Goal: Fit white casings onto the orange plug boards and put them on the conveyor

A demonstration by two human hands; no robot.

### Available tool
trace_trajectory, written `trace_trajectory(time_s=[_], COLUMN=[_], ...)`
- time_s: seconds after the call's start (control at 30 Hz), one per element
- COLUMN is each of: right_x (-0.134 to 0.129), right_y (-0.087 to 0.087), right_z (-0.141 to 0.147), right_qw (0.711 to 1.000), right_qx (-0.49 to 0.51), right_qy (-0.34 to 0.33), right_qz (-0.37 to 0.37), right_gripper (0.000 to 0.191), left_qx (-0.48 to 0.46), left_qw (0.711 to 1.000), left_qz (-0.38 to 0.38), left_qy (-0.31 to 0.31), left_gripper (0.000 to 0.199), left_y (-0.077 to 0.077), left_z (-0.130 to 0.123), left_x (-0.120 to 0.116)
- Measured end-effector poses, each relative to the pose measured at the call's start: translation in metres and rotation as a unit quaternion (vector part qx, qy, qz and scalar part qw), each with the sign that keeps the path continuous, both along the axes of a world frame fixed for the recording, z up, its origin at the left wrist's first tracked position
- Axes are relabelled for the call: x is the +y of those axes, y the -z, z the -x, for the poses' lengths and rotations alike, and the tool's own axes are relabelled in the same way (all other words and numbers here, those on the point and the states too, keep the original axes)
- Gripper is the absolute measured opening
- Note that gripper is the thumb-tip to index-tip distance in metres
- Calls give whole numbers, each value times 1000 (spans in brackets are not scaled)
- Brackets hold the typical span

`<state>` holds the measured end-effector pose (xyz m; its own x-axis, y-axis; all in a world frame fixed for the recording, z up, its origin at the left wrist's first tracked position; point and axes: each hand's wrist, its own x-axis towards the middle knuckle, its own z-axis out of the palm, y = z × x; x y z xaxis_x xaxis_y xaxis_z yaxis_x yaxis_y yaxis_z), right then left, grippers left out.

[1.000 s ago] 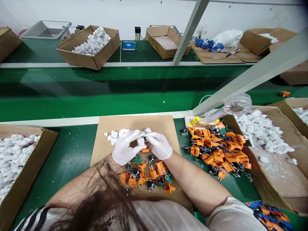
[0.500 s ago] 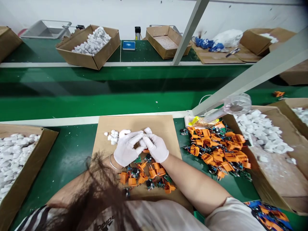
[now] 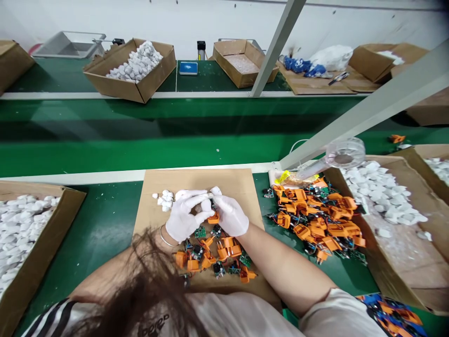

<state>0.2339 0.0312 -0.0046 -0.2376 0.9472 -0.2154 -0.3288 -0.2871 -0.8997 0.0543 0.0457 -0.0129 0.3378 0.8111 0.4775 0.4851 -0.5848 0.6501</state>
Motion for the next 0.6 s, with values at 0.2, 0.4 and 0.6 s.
trace_trajectory(time_s=[0.2, 0.4, 0.6], right_x=[5, 3, -1], right_y=[13, 22, 19], right_z=[0, 1, -3], right_qw=[997, 996, 998], right_qx=[72, 67, 33], right_qy=[34, 52, 47], right_qz=[15, -1, -26], right_gripper=[41, 33, 25], left_qx=[-9, -13, 9], left_qw=[1000, 996, 994], left_qz=[-6, -84, -93], left_qy=[16, 38, 52], left_gripper=[41, 44, 35], left_y=[-4, -5, -3], left_z=[1, 2, 3], left_x=[6, 8, 8])
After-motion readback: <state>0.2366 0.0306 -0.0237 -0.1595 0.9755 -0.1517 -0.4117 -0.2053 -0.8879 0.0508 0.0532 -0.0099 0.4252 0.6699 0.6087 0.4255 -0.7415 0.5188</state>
